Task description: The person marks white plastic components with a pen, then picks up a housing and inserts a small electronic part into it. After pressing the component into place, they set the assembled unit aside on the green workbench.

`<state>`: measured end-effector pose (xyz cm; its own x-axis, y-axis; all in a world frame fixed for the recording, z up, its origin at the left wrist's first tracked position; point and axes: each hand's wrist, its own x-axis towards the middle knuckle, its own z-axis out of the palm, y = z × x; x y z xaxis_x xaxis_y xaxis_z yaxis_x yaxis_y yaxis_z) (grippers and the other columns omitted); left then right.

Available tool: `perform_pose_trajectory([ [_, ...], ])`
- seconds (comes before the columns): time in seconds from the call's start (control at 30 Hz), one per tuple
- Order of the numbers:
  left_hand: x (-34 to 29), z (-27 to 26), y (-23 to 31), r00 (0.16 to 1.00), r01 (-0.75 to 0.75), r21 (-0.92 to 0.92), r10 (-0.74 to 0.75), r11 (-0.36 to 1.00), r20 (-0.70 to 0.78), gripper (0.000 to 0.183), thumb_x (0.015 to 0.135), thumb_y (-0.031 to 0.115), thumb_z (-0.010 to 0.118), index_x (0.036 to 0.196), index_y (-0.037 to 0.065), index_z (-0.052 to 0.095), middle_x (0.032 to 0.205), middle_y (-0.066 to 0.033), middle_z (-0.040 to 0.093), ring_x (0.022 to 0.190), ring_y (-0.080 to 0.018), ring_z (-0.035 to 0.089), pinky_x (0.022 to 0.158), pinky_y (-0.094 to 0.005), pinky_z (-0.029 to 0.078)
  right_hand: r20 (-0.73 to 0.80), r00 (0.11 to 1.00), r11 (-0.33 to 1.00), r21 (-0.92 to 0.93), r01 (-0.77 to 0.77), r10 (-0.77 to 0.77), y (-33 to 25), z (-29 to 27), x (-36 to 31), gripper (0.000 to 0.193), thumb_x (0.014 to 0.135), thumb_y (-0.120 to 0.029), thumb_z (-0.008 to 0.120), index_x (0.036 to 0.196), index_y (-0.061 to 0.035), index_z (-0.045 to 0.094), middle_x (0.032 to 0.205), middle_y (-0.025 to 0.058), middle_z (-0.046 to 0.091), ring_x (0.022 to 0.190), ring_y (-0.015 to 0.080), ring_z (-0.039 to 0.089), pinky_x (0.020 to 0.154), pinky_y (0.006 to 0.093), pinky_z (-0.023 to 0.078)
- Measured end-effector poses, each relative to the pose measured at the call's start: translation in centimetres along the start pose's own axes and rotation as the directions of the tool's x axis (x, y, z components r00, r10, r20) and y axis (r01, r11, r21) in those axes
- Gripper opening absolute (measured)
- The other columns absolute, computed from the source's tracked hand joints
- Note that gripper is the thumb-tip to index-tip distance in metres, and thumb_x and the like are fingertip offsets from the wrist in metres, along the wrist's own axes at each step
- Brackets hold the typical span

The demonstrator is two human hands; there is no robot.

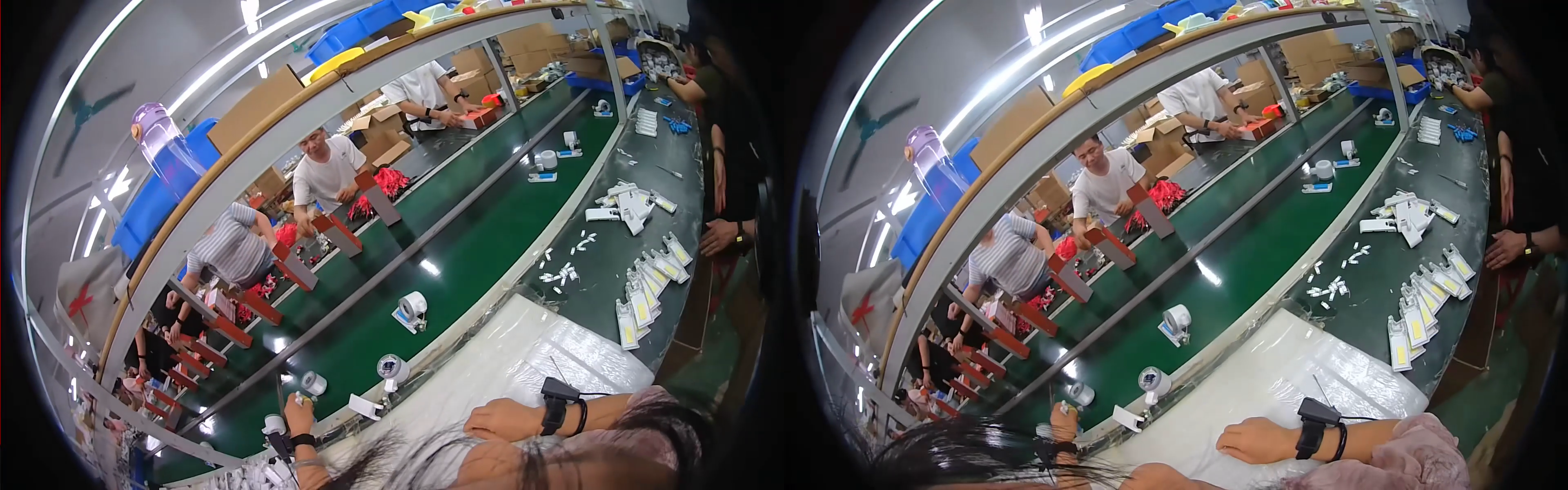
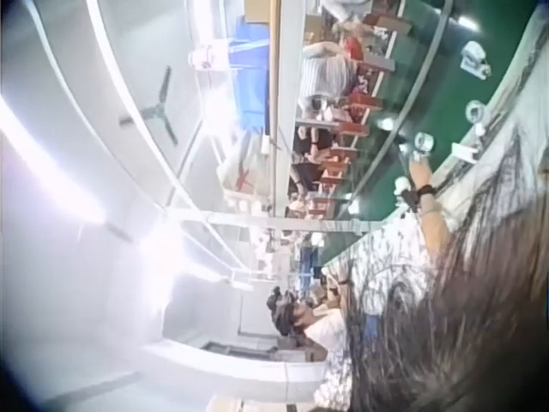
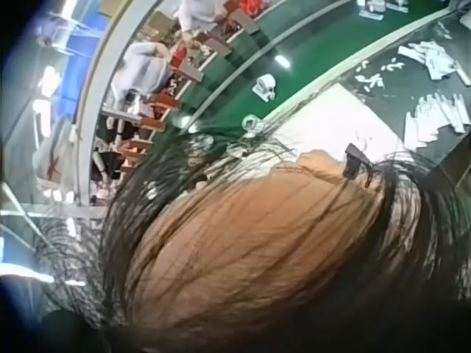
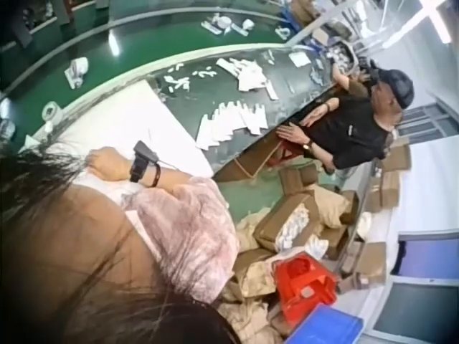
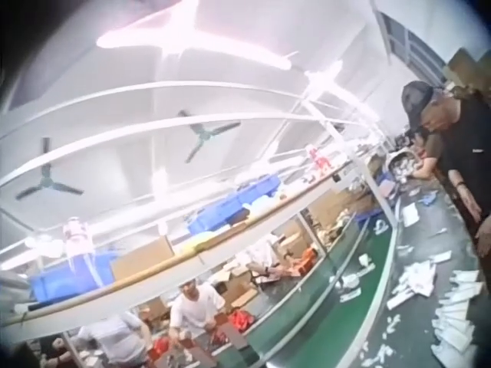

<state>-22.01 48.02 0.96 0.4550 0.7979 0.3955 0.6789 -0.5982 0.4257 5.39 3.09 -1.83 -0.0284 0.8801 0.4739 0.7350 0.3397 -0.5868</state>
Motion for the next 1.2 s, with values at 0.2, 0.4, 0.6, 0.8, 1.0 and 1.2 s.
perform_pose_trajectory([
  [0.2, -2.2, -6.6, 12.5, 0.932, 0.363, -0.705, -0.253, 0.609, 0.262, 0.012, 0.088, 0.009, 0.055, 0.091, -0.003, 0.059, 0.071, -0.0120, 0.064, 0.054, -0.0206, 0.063, 0.048, -0.0332, 0.053, 0.001, 0.996, 0.993, 0.073, -0.090, 0.090, 0.0, -0.1, 0.1, 0.018, 0.094, -0.021, 0.062, 0.107, -0.0092, 0.063, 0.099, 0.0077, 0.064, 0.086, 0.0294, 0.063, 0.074, 0.0386, 0.052],
  [0.4, -9.7, -7.4, 22.9, 0.780, 0.457, -0.650, 0.078, 0.607, 0.621, 0.021, 0.087, 0.007, 0.062, 0.106, -0.002, 0.059, 0.075, -0.0112, 0.063, 0.060, -0.0213, 0.065, 0.055, -0.0378, 0.057, -0.321, 0.947, 0.986, 0.147, 0.082, -0.031, -2.4, -2.9, 1.9, 0.030, 0.093, -0.023, 0.065, 0.117, -0.0063, 0.062, 0.111, 0.0134, 0.063, 0.103, 0.0326, 0.061, 0.087, 0.0376, 0.050],
  [0.6, -15.1, -3.8, 30.7, 0.296, 0.395, -0.380, 0.275, 0.837, 0.915, 0.040, 0.087, 0.004, 0.065, 0.126, 0.002, 0.054, 0.092, -0.0037, 0.065, 0.076, -0.0126, 0.064, 0.068, -0.0261, 0.053, 0.013, 1.000, 0.982, 0.189, 0.004, -0.007, -1.1, -3.6, 1.7, 0.027, 0.094, -0.023, 0.062, 0.114, -0.0046, 0.062, 0.108, 0.0115, 0.066, 0.098, 0.0281, 0.063, 0.089, 0.0358, 0.047],
  [0.8, -15.0, -2.0, 28.7, 0.483, 0.498, -0.526, 0.284, 0.690, 0.828, 0.039, 0.091, 0.011, 0.068, 0.126, 0.003, 0.054, 0.095, -0.0038, 0.064, 0.075, -0.0102, 0.059, 0.065, -0.0252, 0.050, 0.405, 0.907, 0.651, 0.658, -0.379, 0.118, -0.1, -5.0, 1.3, 0.030, 0.100, -0.024, 0.057, 0.118, -0.0003, 0.062, 0.100, 0.0055, 0.068, 0.095, 0.0116, 0.061, 0.088, 0.0284, 0.046],
  [1.0, -15.8, -2.5, 28.6, 0.484, 0.461, -0.532, 0.300, 0.710, 0.822, 0.027, 0.094, 0.017, 0.065, 0.116, 0.002, 0.062, 0.091, -0.0032, 0.065, 0.075, -0.0102, 0.059, 0.069, -0.0254, 0.049, 0.486, 0.874, 0.408, 0.800, -0.440, -0.009, 0.0, -6.0, 0.6, 0.031, 0.101, -0.017, 0.055, 0.126, 0.0009, 0.061, 0.104, 0.0039, 0.066, 0.094, 0.0099, 0.060, 0.087, 0.0276, 0.048],
  [1.2, -18.2, -2.4, 30.3, 0.735, 0.133, -0.674, 0.384, 0.726, 0.559, 0.024, 0.100, 0.017, 0.053, 0.115, 0.000, 0.060, 0.089, -0.0060, 0.066, 0.074, -0.0123, 0.061, 0.069, -0.0272, 0.051, 0.464, 0.870, 0.783, 0.473, -0.404, 0.168, -2.9, -6.9, 0.9, 0.020, 0.097, -0.021, 0.060, 0.108, -0.0061, 0.068, 0.088, 0.0057, 0.069, 0.074, 0.0175, 0.064, 0.068, 0.0312, 0.050],
])
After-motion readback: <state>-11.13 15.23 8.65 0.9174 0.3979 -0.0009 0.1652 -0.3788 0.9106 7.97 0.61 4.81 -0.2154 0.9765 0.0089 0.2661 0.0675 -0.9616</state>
